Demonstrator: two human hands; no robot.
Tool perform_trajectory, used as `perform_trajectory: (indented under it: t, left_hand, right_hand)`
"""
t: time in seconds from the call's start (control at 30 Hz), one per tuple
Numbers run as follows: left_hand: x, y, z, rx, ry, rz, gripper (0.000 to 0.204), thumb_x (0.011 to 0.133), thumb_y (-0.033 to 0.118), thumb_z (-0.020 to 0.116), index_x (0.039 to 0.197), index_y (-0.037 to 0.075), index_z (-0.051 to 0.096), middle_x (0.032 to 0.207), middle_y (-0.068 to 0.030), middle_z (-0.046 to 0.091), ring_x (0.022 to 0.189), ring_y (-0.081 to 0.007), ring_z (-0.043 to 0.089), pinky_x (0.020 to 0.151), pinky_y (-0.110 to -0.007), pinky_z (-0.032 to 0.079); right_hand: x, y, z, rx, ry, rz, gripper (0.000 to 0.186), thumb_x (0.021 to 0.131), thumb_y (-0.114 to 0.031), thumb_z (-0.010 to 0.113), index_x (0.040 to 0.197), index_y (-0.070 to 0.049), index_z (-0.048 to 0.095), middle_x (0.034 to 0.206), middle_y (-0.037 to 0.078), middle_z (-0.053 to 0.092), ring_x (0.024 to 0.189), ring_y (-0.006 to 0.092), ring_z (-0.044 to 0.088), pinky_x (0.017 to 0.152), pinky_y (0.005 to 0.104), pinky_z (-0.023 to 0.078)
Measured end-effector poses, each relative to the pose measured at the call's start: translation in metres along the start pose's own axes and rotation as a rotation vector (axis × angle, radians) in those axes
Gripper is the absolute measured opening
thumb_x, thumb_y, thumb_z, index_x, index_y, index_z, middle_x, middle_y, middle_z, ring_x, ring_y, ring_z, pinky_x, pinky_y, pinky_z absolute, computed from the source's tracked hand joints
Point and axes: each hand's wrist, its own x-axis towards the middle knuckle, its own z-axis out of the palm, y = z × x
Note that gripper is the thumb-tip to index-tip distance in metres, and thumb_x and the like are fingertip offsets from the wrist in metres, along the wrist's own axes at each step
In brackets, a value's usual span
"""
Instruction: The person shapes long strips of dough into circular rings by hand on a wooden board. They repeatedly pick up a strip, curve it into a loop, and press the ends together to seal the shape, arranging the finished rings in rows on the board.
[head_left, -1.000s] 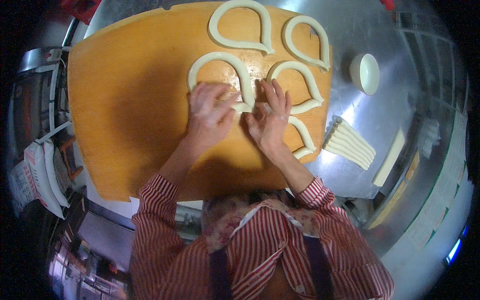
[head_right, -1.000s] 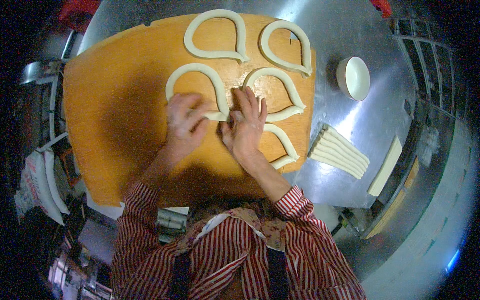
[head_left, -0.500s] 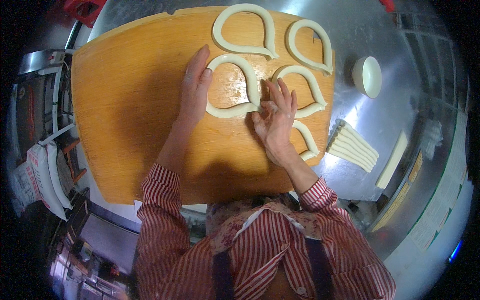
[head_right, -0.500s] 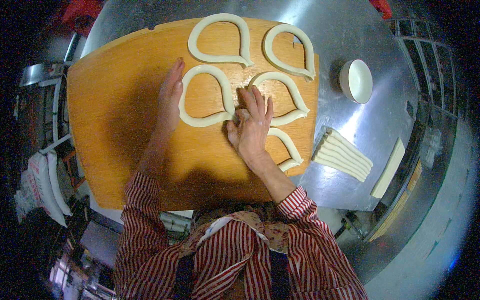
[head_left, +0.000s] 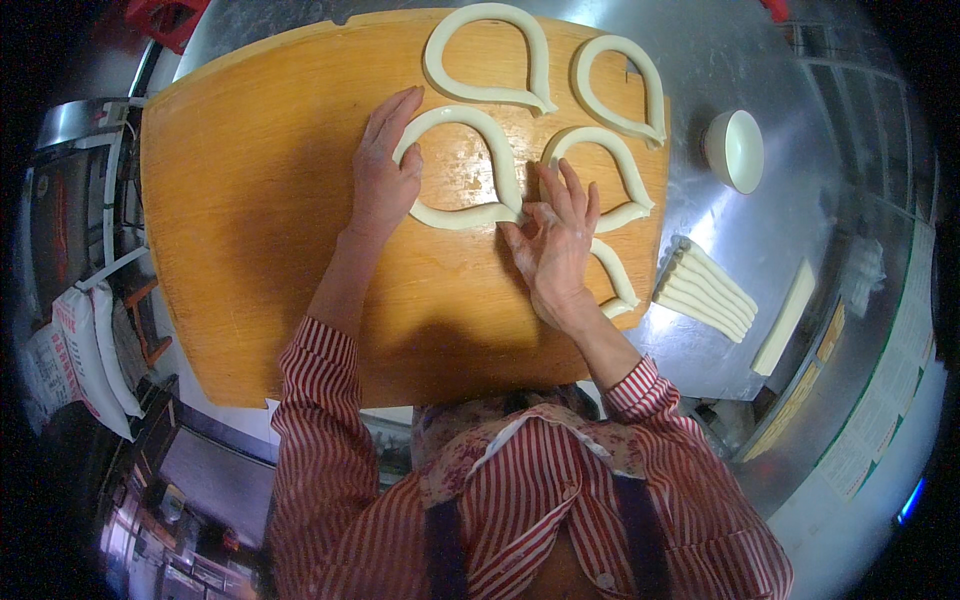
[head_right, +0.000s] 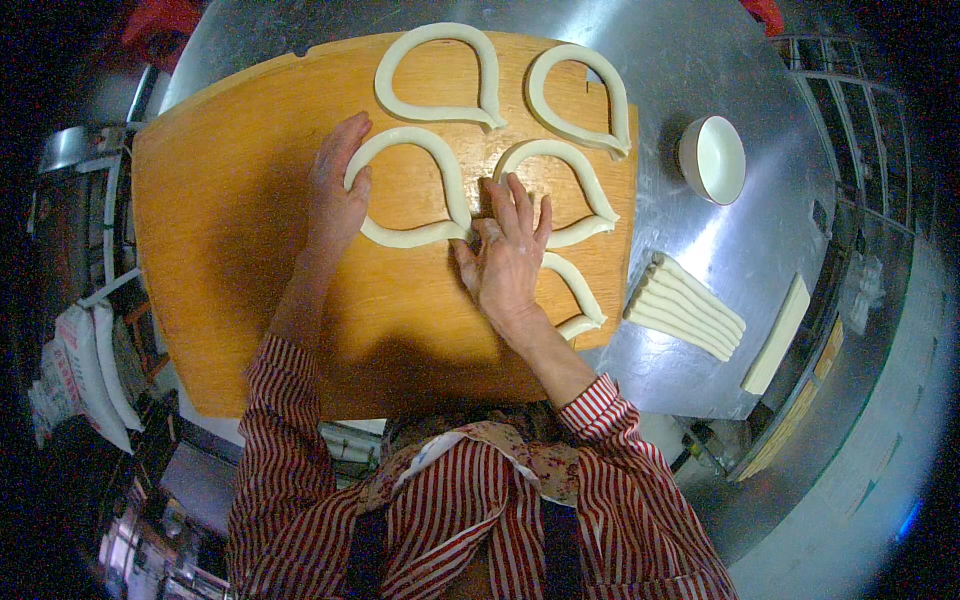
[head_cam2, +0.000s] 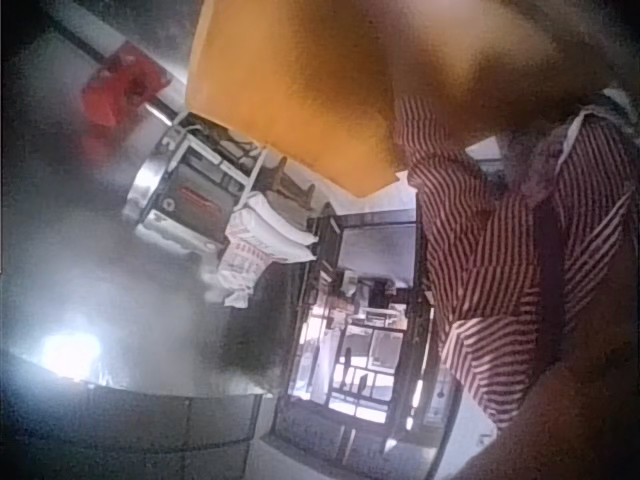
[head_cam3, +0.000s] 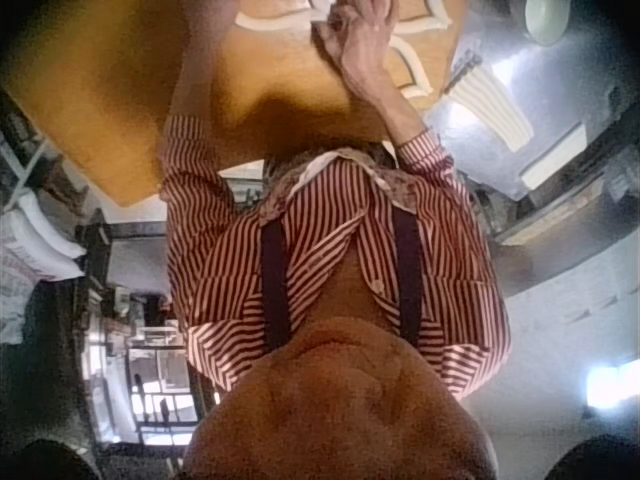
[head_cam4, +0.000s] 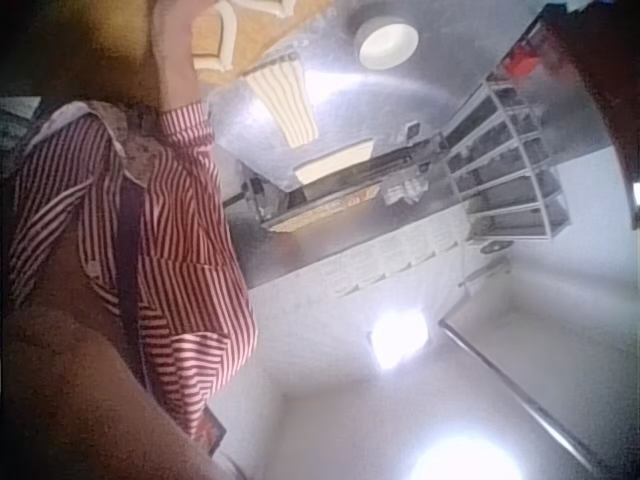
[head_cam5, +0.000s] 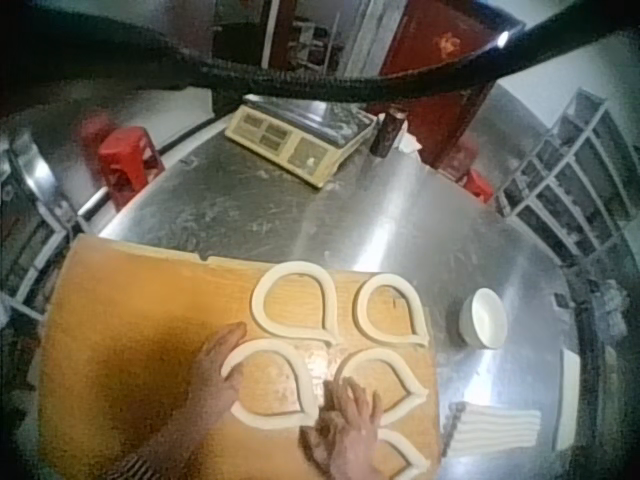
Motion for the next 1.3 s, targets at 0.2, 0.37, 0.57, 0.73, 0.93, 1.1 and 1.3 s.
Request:
perform_trajectory:
  t: [0.2, 0.37, 0.57, 0.73, 0.93, 1.1, 1.3]
  left_hand:
    - [-0.017, -0.016, -0.003, -0.179, 0.119, -0.091, 0.062, 0.079, -0.011, 0.061, 0.138, 0.005, 0.054, 0.139, -0.0160, 0.055, 0.129, -0.0327, 0.054, 0.107, -0.041, 0.046]
    - [-0.034, -0.014, -0.012, -0.321, 0.201, -0.160, 0.058, 0.082, -0.007, 0.062, 0.139, 0.004, 0.053, 0.140, -0.0170, 0.053, 0.127, -0.0339, 0.055, 0.104, -0.040, 0.048]
    - [-0.054, 0.027, -0.023, 0.108, 0.031, -0.136, 0.061, 0.081, -0.001, 0.070, 0.140, 0.004, 0.052, 0.143, -0.0181, 0.048, 0.131, -0.0350, 0.051, 0.106, -0.041, 0.047]
    - [-0.041, 0.028, -0.005, 0.114, 0.110, -0.059, 0.064, 0.080, -0.001, 0.071, 0.141, 0.004, 0.050, 0.143, -0.0180, 0.047, 0.133, -0.0357, 0.047, 0.110, -0.043, 0.042]
    - [-0.033, 0.020, 0.001, 0.090, 0.099, -0.050, 0.066, 0.079, -0.003, 0.068, 0.142, 0.003, 0.049, 0.147, -0.0204, 0.046, 0.136, -0.0374, 0.044, 0.114, -0.044, 0.036]
    - [-0.042, 0.017, -0.005, 0.202, 0.217, -0.048, 0.062, 0.080, -0.004, 0.065, 0.140, 0.002, 0.051, 0.139, -0.0194, 0.052, 0.132, -0.0358, 0.048, 0.110, -0.044, 0.041]
    - [-0.147, -0.039, -0.101, 0.305, 0.830, -0.360, 0.052, 0.091, 0.011, 0.067, 0.139, -0.003, 0.052, 0.139, -0.0225, 0.053, 0.129, -0.0381, 0.048, 0.113, -0.047, 0.035]
  right_hand:
    - [-0.005, 0.000, 0.002, 0.018, 0.050, -0.009, 0.029, 0.067, -0.016, 0.083, 0.091, -0.003, 0.072, 0.146, 0.012, 0.050, 0.144, 0.0343, 0.034, 0.118, 0.0608, 0.017]
    - [-0.003, 0.003, 0.002, -0.022, 0.032, -0.021, 0.034, 0.067, -0.020, 0.083, 0.095, -0.003, 0.072, 0.146, 0.014, 0.049, 0.143, 0.0359, 0.035, 0.118, 0.0611, 0.018]
    - [0.000, -0.008, -0.014, 0.002, 0.102, -0.020, 0.052, 0.068, -0.032, 0.086, 0.108, -0.003, 0.070, 0.144, 0.015, 0.050, 0.140, 0.0361, 0.038, 0.116, 0.0614, 0.019]
    - [0.049, -0.007, -0.002, -0.078, 0.142, -0.108, 0.050, 0.073, -0.035, 0.083, 0.109, -0.002, 0.070, 0.134, 0.013, 0.055, 0.131, 0.0340, 0.045, 0.113, 0.0608, 0.023]
    - [0.070, 0.004, 0.011, -0.151, 0.099, -0.090, 0.040, 0.077, -0.026, 0.078, 0.108, -0.002, 0.070, 0.125, 0.011, 0.059, 0.128, 0.0303, 0.047, 0.113, 0.0597, 0.024]
    - [0.062, 0.002, -0.002, -0.117, 0.179, -0.106, 0.041, 0.076, -0.026, 0.080, 0.110, -0.004, 0.070, 0.126, 0.010, 0.060, 0.130, 0.0305, 0.048, 0.113, 0.0598, 0.024]
    - [0.043, 0.030, -0.027, -0.060, 0.185, -0.112, 0.047, 0.076, -0.031, 0.081, 0.115, -0.008, 0.070, 0.130, 0.009, 0.060, 0.131, 0.0317, 0.049, 0.114, 0.0605, 0.023]
